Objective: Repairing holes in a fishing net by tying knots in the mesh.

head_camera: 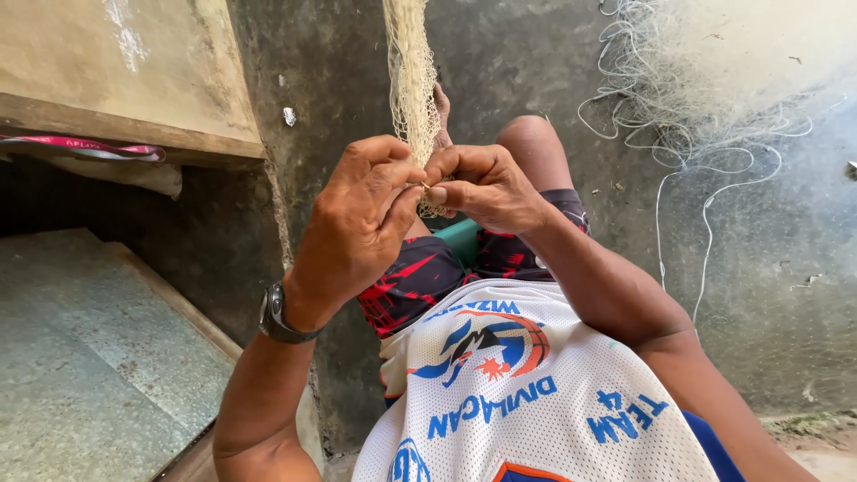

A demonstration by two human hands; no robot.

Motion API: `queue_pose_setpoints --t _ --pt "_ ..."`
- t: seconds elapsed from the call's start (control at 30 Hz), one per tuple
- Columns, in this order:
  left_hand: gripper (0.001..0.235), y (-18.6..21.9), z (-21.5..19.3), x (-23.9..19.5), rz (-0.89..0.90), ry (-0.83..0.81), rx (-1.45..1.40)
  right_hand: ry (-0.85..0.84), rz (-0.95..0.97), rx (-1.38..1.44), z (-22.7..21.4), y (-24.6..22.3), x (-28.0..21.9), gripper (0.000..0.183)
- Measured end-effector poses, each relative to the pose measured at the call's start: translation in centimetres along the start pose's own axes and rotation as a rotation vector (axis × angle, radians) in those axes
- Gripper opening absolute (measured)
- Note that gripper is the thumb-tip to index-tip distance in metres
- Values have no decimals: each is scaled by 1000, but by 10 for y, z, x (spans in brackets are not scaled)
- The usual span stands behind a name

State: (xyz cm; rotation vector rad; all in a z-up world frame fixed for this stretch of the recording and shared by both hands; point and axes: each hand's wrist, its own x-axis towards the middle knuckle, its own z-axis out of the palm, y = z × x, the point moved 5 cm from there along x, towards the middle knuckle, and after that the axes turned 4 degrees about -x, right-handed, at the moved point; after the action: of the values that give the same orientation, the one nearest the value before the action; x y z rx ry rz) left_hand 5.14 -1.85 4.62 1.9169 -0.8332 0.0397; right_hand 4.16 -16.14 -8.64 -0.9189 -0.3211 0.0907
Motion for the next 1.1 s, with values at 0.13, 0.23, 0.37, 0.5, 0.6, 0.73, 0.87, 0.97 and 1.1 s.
queue_pose_setpoints --t 0.13,0.23,0.37,0.5,0.6,0.73,0.87,0.97,1.1 --pt "17 -4 3 -5 -14 72 -24 -19 -31 12 -6 4 -1 11" --pt "17 -11 5 -10 -66 98 -35 9 -31 -34 -6 3 0 12" --pt "5 -12 4 -8 -81 91 -50 13 -29 -27 -6 7 0 12" --pt "5 -19 5 -8 -140 59 -70 33 -31 43 -3 4 1 18" --pt "6 -30 10 -14 -253 54 -162 29 -22 93 -1 2 8 23" --pt "5 -38 7 -13 -402 47 -280 31 -39 118 -5 1 12 27" --pt "4 -56 8 -12 -521 77 -557 34 -15 43 -14 3 10 28" --pt "12 -59 9 -10 -550 26 -652 31 25 -110 -17 -3 10 22" --pt "14 -56 8 -9 -545 -50 -619 25 38 -279 -1 -23 19 14"
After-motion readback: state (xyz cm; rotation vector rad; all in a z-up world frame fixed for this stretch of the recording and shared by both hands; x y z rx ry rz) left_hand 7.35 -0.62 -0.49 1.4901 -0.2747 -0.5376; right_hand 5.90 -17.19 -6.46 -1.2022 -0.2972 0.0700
